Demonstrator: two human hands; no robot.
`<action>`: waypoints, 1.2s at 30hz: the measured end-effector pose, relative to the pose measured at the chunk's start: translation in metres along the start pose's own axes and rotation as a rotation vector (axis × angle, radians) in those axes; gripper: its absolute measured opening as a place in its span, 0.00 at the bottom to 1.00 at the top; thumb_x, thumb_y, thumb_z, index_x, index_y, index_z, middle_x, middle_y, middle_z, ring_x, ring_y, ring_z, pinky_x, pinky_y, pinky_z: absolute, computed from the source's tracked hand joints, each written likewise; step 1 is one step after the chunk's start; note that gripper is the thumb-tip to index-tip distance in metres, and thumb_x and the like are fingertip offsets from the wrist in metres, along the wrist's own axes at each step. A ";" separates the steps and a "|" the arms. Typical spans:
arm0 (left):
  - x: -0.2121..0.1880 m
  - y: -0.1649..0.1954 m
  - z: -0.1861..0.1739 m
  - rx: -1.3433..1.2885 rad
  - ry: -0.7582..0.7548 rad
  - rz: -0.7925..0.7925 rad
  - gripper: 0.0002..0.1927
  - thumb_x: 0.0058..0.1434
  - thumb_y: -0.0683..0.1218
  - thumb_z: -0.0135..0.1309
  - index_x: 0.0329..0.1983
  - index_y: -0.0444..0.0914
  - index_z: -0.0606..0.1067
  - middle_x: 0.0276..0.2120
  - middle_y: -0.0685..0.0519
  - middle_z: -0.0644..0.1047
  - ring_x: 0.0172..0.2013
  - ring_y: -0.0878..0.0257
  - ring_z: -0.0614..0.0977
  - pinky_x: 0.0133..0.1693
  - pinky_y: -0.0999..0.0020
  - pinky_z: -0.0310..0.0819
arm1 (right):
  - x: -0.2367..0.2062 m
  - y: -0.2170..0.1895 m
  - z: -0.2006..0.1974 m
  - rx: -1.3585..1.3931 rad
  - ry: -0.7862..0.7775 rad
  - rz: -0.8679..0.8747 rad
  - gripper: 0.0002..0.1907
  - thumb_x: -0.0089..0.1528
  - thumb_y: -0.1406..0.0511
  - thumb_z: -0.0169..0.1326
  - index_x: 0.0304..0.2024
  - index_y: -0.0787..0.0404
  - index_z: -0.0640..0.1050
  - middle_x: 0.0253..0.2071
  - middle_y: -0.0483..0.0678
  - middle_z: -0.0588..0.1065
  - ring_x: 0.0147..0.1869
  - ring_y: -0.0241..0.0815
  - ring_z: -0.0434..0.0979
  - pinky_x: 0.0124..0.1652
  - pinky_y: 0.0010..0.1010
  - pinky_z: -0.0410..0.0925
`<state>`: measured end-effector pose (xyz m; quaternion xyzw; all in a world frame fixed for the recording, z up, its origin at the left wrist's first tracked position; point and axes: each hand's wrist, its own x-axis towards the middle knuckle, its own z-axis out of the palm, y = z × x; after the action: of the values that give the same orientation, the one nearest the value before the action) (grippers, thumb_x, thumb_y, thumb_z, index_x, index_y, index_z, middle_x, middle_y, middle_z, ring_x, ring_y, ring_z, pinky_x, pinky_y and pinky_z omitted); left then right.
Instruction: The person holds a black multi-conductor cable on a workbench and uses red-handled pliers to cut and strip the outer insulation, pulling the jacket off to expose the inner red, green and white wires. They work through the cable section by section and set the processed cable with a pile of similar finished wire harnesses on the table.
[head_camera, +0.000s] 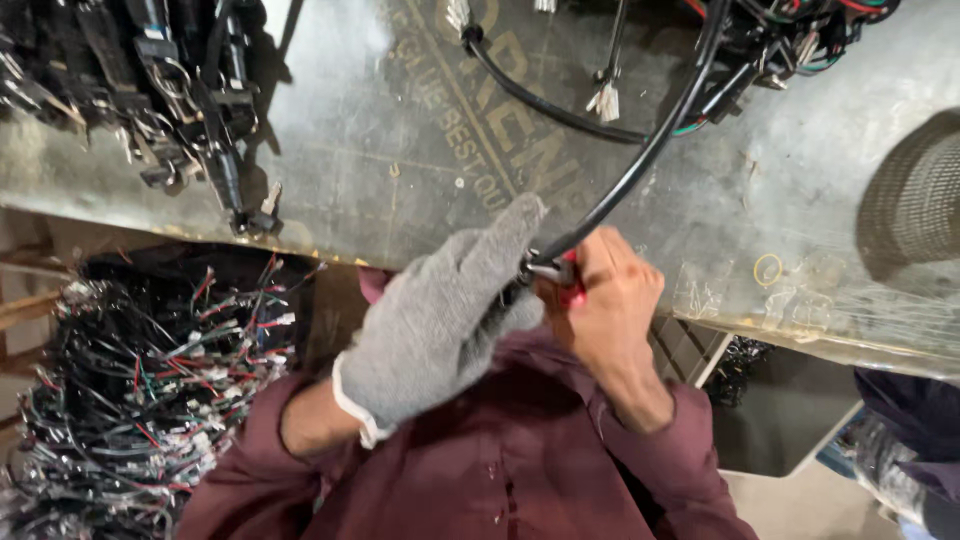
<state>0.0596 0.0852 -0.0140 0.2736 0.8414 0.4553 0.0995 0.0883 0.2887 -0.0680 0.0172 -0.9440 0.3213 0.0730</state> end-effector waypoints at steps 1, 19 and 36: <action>0.000 0.001 -0.004 -0.157 -0.027 0.044 0.34 0.68 0.47 0.58 0.74 0.33 0.61 0.53 0.44 0.76 0.48 0.49 0.80 0.49 0.58 0.73 | 0.004 0.002 0.003 0.024 0.016 -0.025 0.14 0.53 0.64 0.68 0.35 0.59 0.75 0.33 0.49 0.73 0.37 0.55 0.76 0.36 0.42 0.66; 0.007 -0.013 -0.039 0.295 0.192 -0.074 0.21 0.67 0.49 0.60 0.61 0.40 0.70 0.45 0.45 0.78 0.42 0.45 0.80 0.41 0.54 0.73 | 0.034 0.004 0.005 -0.216 0.023 -0.204 0.32 0.55 0.47 0.70 0.45 0.62 0.74 0.47 0.52 0.73 0.50 0.57 0.71 0.51 0.46 0.62; 0.038 -0.046 -0.013 -0.484 0.459 -0.201 0.21 0.78 0.51 0.49 0.60 0.28 0.67 0.49 0.42 0.71 0.47 0.51 0.70 0.49 0.58 0.65 | 0.065 0.010 -0.043 0.115 0.091 -0.218 0.04 0.71 0.68 0.52 0.46 0.62 0.72 0.50 0.55 0.76 0.42 0.55 0.80 0.36 0.42 0.71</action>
<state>0.0061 0.0771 -0.0411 0.0484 0.7321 0.6793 0.0141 0.0289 0.3232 -0.0309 0.1095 -0.9122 0.3657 0.1492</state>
